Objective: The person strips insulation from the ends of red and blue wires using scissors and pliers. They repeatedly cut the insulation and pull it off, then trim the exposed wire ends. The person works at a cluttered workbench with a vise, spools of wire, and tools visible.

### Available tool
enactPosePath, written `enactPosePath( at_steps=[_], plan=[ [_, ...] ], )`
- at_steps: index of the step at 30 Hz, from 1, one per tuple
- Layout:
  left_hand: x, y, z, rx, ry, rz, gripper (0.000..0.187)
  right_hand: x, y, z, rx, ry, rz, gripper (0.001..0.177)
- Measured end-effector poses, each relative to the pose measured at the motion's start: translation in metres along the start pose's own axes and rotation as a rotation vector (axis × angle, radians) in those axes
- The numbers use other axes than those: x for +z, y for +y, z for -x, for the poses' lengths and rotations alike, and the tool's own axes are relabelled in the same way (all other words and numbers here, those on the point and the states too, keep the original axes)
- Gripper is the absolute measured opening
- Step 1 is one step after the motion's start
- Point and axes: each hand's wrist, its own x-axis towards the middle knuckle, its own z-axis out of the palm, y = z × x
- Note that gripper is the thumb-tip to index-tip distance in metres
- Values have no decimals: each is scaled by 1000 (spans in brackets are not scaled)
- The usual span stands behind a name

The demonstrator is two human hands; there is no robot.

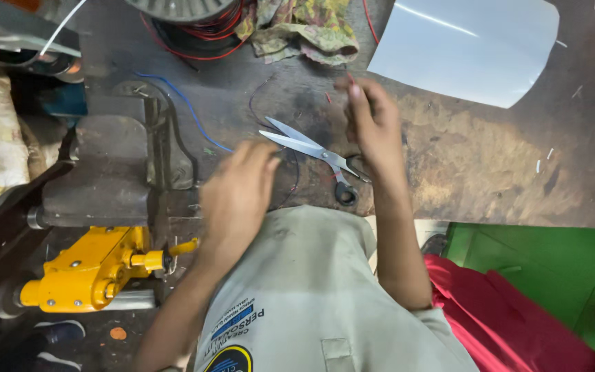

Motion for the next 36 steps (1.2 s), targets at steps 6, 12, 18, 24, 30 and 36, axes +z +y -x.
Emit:
enactPosePath(
  at_steps=[6,12,18,24,30,36],
  plan=[
    [59,-31,-10,-57,-102,-224,26,23,3,-7,-701,147,766,45],
    [66,-35,-14,95,-48,-379,16,25,22,52,-637,-49,703,27],
    [28,-8,-7,168,-16,92,13,5,32,96,-292,-143,436,19],
    [-2,18,14,230,-153,401,21,-2,27,121,114,-210,-315,25],
    [-10,24,14,246,-113,322,22,-8,22,118,10,-173,-600,13],
    [-18,23,20,272,-176,323,19,-22,-18,120,-481,-76,242,41]
  ],
)
